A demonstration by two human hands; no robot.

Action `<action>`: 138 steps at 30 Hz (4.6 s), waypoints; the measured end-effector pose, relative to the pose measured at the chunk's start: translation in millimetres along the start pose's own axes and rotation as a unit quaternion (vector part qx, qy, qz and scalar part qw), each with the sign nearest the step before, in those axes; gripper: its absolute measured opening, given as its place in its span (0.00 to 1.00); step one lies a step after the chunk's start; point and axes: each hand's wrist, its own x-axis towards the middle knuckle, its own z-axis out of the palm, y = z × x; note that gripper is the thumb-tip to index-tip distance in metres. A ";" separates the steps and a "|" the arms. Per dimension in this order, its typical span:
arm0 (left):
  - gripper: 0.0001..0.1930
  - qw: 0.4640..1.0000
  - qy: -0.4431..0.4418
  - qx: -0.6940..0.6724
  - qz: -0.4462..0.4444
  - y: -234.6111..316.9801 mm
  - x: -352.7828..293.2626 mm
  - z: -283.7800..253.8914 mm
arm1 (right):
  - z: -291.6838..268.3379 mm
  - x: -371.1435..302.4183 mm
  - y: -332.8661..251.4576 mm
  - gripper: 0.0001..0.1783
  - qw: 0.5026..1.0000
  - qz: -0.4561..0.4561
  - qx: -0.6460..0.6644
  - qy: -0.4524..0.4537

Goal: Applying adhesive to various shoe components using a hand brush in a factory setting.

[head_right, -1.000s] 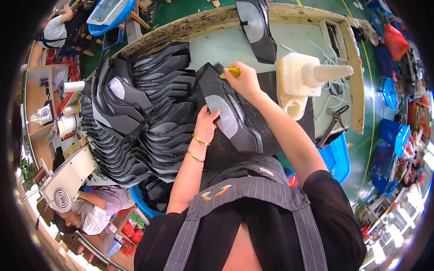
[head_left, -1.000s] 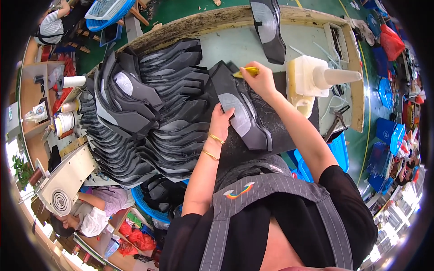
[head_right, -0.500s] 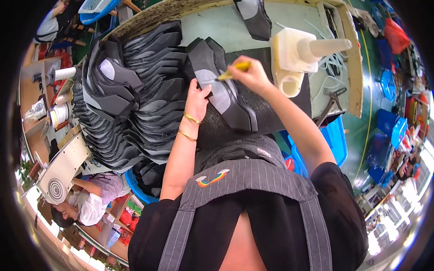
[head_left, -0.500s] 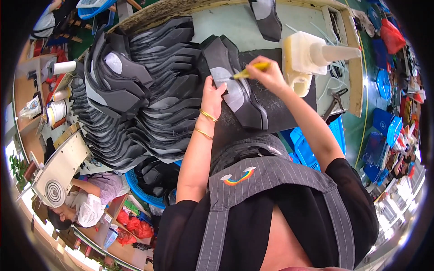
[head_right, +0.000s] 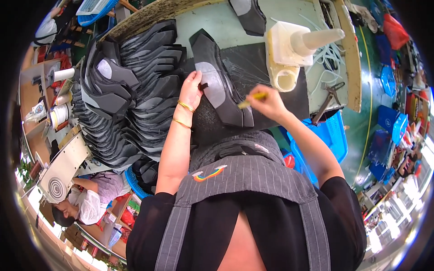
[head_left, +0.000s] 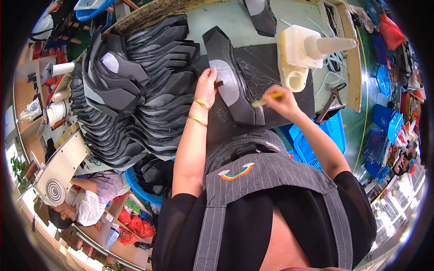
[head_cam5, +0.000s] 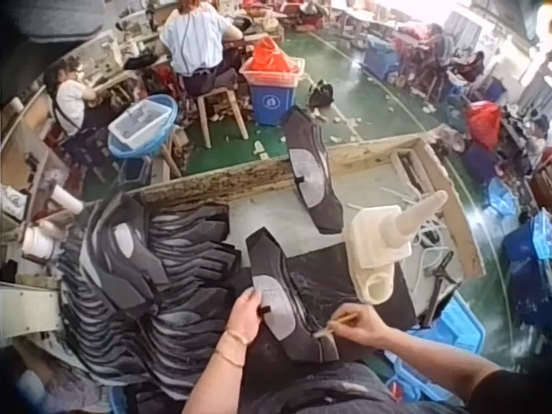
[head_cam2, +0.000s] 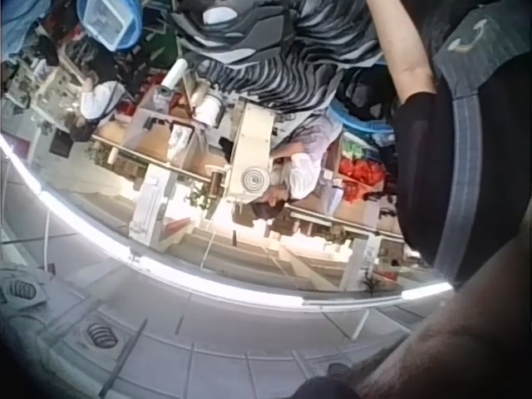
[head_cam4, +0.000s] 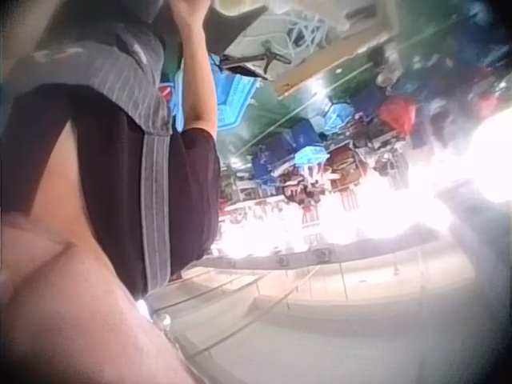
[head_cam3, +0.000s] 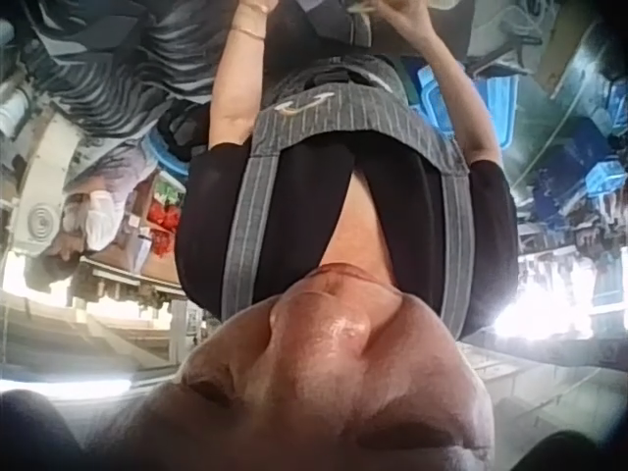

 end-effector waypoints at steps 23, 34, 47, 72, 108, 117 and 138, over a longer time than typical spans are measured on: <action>0.07 0.978 -0.094 0.116 0.148 128.6 47.4 125.5 | -51.0 -63.2 -28.9 0.05 0.954 0.038 0.146 0.260; 0.12 0.797 0.149 0.380 0.445 80.1 94.3 142.9 | -99.8 -69.2 -11.9 0.05 0.909 -0.008 0.101 0.404; 0.07 0.993 0.066 0.068 0.067 -24.7 -25.4 45.4 | -101.1 -40.0 -6.4 0.13 0.948 0.145 0.156 0.235; 0.11 0.995 0.082 0.061 0.001 -16.2 -20.2 -8.1 | 38.9 142.6 -10.3 0.15 0.999 0.028 -0.036 0.018; 0.34 0.990 0.093 0.097 -0.033 21.7 6.0 -16.0 | 52.6 115.6 -57.7 0.14 0.997 -0.005 -0.021 -0.071; 0.10 0.976 0.069 0.191 0.076 24.0 -4.2 9.0 | 41.2 22.2 -20.5 0.06 0.964 -0.212 -0.139 -0.080; 0.24 0.784 0.099 0.552 0.265 126.6 221.0 192.6 | -51.3 -101.5 -8.3 0.01 0.957 0.030 0.082 0.275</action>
